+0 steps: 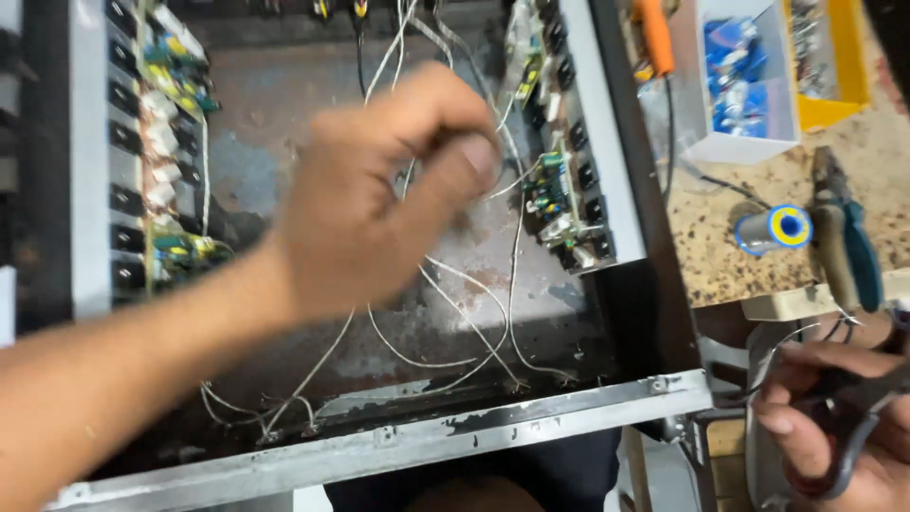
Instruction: The person is repairing an electronic amplifier by stripping wire ends, twisting the strands, and soldering them onto the circuit board.
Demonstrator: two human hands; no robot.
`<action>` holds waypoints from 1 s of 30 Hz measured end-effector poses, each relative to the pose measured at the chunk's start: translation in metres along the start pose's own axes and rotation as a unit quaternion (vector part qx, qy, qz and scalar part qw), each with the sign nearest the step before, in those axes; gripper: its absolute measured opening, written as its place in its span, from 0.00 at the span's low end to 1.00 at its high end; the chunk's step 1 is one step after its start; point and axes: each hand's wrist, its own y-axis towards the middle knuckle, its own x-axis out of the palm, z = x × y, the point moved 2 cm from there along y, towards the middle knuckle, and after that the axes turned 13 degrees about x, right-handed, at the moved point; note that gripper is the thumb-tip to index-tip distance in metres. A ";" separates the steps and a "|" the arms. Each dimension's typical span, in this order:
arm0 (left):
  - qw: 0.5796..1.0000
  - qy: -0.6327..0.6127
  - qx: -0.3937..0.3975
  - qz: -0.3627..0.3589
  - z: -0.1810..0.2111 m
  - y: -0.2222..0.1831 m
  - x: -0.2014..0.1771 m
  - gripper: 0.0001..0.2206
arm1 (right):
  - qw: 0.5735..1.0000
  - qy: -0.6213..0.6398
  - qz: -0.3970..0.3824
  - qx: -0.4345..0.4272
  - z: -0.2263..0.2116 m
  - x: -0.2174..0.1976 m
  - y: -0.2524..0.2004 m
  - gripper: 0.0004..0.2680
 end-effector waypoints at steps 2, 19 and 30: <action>1.000 -0.010 0.018 -0.004 0.008 0.003 0.020 0.09 | 0.999 0.024 -0.022 -0.013 -0.026 0.004 0.007 0.21; 0.995 0.097 0.039 -0.011 0.060 0.014 0.056 0.08 | 0.984 -0.059 -0.031 -0.165 -0.139 0.033 0.030 0.18; 0.998 0.065 0.005 0.008 0.070 0.013 0.062 0.07 | 0.982 -0.057 -0.057 -0.173 -0.152 0.036 0.027 0.16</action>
